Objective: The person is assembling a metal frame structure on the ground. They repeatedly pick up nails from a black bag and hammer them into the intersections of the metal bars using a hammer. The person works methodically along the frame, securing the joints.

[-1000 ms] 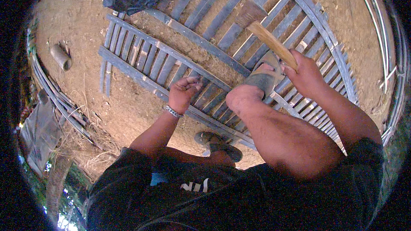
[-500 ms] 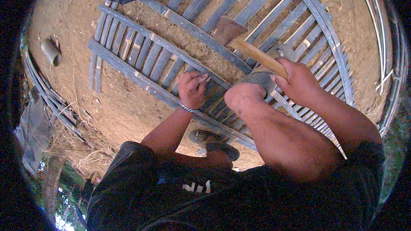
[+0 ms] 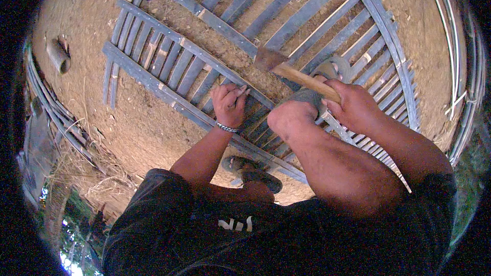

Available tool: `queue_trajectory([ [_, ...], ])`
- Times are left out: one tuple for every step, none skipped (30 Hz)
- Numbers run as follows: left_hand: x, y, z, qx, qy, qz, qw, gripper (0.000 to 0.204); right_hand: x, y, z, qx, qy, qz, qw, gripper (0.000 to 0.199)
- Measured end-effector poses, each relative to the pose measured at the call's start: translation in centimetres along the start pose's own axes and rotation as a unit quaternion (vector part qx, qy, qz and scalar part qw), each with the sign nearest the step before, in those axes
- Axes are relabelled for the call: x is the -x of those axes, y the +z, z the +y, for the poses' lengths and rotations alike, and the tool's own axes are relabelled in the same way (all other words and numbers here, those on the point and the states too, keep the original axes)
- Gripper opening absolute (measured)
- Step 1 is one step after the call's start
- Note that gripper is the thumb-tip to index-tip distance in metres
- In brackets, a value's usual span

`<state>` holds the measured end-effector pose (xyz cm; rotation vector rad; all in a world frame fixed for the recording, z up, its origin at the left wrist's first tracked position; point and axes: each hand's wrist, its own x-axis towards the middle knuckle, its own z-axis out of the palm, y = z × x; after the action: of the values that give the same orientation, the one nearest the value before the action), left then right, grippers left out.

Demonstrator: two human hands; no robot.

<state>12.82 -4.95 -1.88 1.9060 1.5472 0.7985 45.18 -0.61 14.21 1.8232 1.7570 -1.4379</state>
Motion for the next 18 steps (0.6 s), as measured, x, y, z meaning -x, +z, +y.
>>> queue_trajectory([
  [0.0,0.0,0.0,-0.005,0.001,0.007,1.0,0.017,-0.1,-0.2,0.1,0.021,-0.018,-0.001,1.0,0.041],
  [-0.1,0.1,0.0,-0.009,0.001,0.013,1.0,0.016,-0.5,-0.4,0.4,0.044,-0.071,0.0,0.997,0.042],
  [-0.2,0.2,0.1,-0.013,0.002,0.02,1.0,0.015,-1.1,-0.7,1.0,0.066,-0.123,0.001,0.99,0.043],
  [-0.3,0.1,0.1,-0.012,0.008,0.02,1.0,0.016,-1.6,-1.0,1.2,0.088,-0.175,0.002,0.981,0.044],
  [-0.4,0.0,0.1,-0.01,0.013,0.021,1.0,0.017,-1.9,-1.3,1.1,0.136,-0.204,0.0,0.97,0.045],
  [-0.3,-0.1,0.0,-0.011,0.017,0.022,1.0,0.018,-2.4,-1.4,0.8,0.182,-0.234,-0.004,0.955,0.047],
  [-0.2,-0.1,-0.1,-0.008,0.014,0.019,1.0,0.019,-2.9,-1.6,0.5,0.228,-0.265,-0.007,0.937,0.049],
  [-0.1,-0.2,-0.2,-0.006,0.01,0.017,1.0,0.02,-3.7,-1.4,0.4,0.25,-0.282,-0.026,0.926,0.05],
  [-0.1,-0.1,-0.3,-0.002,0.009,0.015,1.0,0.021,-4.5,-1.1,0.4,0.273,-0.297,-0.044,0.914,0.052],
  [0.0,0.0,-0.6,-0.001,0.012,0.007,1.0,0.021,-5.3,-0.8,0.5,0.295,-0.311,-0.061,0.901,0.053],
  [0.3,0.2,-1.0,-0.001,0.015,-0.001,1.0,0.021,-6.0,-0.6,0.7,0.305,-0.324,-0.055,0.894,0.053],
  [0.2,0.1,-1.0,0.0,0.017,-0.01,1.0,0.022,-6.7,-0.2,0.8,0.313,-0.337,-0.05,0.887,0.053],
  [0.2,0.1,-1.0,0.009,0.016,-0.01,1.0,0.022,-7.2,-0.1,0.8,0.32,-0.349,-0.044,0.879,0.053],
  [0.1,0.0,-0.9,0.019,0.014,-0.009,1.0,0.023,-7.6,-0.2,0.7,0.324,-0.35,-0.053,0.877,0.052],
  [0.1,-0.1,-0.8,0.027,0.012,-0.008,1.0,0.023,-8.0,-0.5,0.1,0.327,-0.353,-0.062,0.875,0.051],
  [0.3,0.0,-1.0,0.022,0.011,-0.003,1.0,0.025,-8.4,-0.6,-0.2,0.33,-0.355,-0.071,0.872,0.05],
  [0.6,0.3,-1.4,0.018,0.01,0.001,1.0,0.026,-9.0,-0.5,0.0,0.328,-0.359,-0.056,0.872,0.049],
  [0.4,0.4,-1.4,0.015,0.01,0.005,1.0,0.028,-9.7,-0.4,0.3,0.327,-0.363,-0.04,0.872,0.048],
])
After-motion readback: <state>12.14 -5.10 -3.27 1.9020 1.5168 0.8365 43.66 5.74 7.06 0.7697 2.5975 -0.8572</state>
